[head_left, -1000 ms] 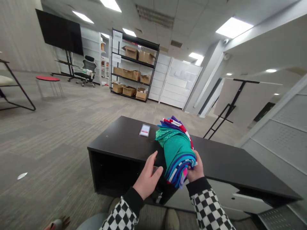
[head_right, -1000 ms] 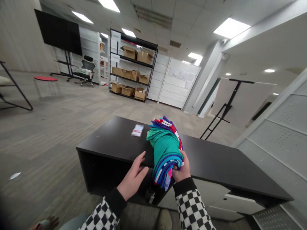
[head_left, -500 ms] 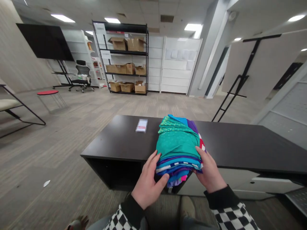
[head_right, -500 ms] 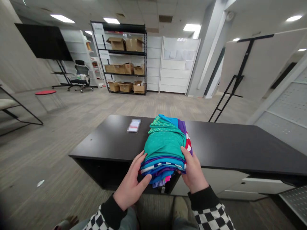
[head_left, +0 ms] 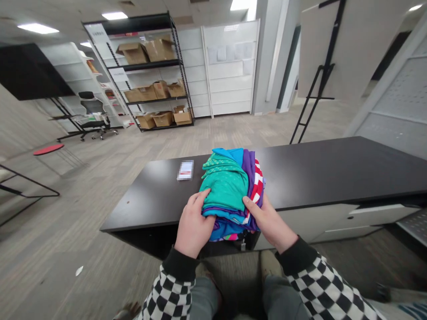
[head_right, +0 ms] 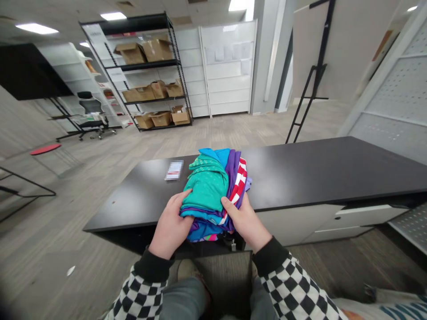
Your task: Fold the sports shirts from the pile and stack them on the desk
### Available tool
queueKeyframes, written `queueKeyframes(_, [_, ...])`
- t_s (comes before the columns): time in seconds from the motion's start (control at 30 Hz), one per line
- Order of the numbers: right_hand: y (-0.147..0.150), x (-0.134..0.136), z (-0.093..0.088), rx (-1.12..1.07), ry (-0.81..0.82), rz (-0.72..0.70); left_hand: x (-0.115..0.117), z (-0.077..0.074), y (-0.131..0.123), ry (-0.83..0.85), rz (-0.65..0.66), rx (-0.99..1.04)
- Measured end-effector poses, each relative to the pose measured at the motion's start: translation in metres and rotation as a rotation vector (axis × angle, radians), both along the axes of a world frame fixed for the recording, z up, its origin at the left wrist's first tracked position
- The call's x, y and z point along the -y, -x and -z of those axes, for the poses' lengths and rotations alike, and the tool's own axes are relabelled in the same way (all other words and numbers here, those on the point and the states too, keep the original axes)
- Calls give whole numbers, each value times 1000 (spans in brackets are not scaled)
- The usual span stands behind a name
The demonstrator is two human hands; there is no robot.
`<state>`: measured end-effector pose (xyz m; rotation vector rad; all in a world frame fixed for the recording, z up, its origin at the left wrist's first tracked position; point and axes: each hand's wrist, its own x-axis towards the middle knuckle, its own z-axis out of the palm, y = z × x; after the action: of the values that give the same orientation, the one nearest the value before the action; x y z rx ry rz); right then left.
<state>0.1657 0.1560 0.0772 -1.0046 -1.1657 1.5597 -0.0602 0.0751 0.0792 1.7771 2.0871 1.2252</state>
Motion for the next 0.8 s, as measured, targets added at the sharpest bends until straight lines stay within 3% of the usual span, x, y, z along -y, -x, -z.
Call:
queueKeyframes(0.13, [3,-1,-2,-57,52,31,6,3,18,-97,-1,162])
queueKeyframes(0.33, [-14,-21,1,-170,5,223,22,-17,32,-79,-27,505])
queueKeyframes(0.47, [-32,-43,10,-251,-19,374,33,-24,53,-46,-145,653])
queueKeyframes(0.6, [-30,-46,16,-196,-29,361,41,-23,57,-96,-127,455])
queueKeyframes(0.7, [-18,-27,12,34,-251,253,45,-22,45,-55,4,212])
queueKeyframes(0.8, [-11,-3,5,388,-486,146,42,-16,39,78,-17,47])
